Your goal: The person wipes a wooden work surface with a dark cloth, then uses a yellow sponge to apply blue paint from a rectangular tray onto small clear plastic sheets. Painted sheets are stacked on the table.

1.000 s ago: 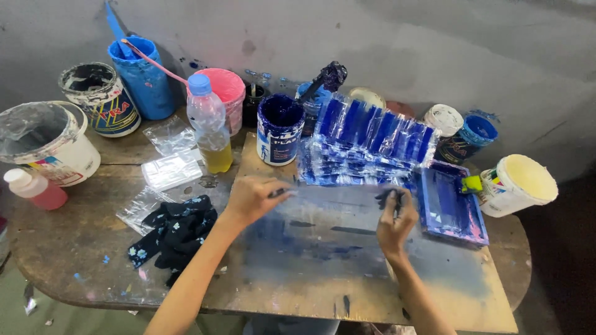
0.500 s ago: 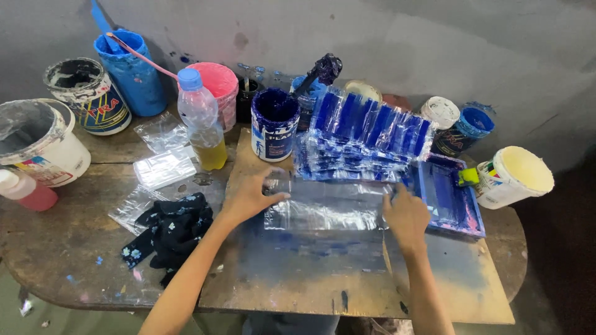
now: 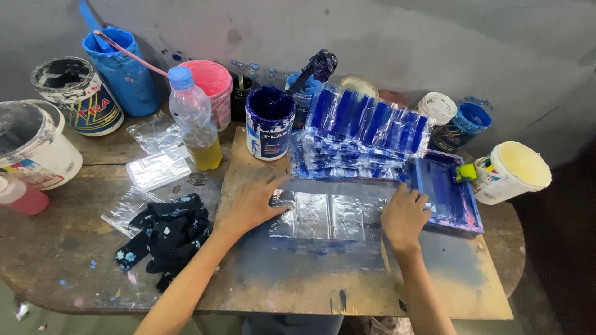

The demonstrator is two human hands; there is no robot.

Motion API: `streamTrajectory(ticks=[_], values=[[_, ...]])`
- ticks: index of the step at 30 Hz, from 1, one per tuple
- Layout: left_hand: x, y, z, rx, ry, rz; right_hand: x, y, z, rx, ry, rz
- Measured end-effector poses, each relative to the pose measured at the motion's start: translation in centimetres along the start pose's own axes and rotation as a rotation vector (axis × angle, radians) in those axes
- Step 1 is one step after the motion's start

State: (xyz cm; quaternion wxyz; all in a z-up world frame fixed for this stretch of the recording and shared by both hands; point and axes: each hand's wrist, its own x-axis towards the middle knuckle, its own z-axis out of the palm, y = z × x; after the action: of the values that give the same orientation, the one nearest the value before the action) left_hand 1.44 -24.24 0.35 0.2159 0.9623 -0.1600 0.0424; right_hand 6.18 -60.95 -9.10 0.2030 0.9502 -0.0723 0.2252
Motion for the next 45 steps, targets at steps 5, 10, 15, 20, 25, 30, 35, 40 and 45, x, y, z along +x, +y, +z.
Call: streamTrajectory(ticks=[5,10,15,20,25,30,35,40,45], values=[[-0.5,-0.4,1.0,0.045,0.080,0.054,0.5,-1.8,-5.7,0.269,0.033,-0.185],[-0.4,-1.8,2.8,0.112,0.110,0.089,-0.9,-4.1,-5.3,0.471,-0.177,-0.327],[-0.4,-2.3,3.1,0.159,0.142,0.126,-0.9,-3.7,-4.7,0.447,-0.194,-0.348],[-0.3,-2.3,3.0,0.135,0.131,0.103,-0.6,-3.1,-3.6,0.412,-0.205,-0.315],[-0.2,-2.2,2.7,0.099,0.079,0.057,-0.5,-2.7,-3.5,0.401,-0.215,-0.290],[-0.3,-2.0,2.8,0.059,0.040,0.015,-0.5,-2.3,-2.7,0.257,-0.195,-0.212],[-0.1,-2.0,2.8,0.103,0.029,0.051,1.9,1.5,-4.0,0.322,0.059,-0.053],[-0.3,-1.7,2.6,0.121,0.026,0.066,4.0,9.1,0.6,0.266,0.022,0.131],[-0.1,-2.1,2.8,0.134,0.109,0.107,7.0,17.2,5.9,0.251,-0.421,0.249]])
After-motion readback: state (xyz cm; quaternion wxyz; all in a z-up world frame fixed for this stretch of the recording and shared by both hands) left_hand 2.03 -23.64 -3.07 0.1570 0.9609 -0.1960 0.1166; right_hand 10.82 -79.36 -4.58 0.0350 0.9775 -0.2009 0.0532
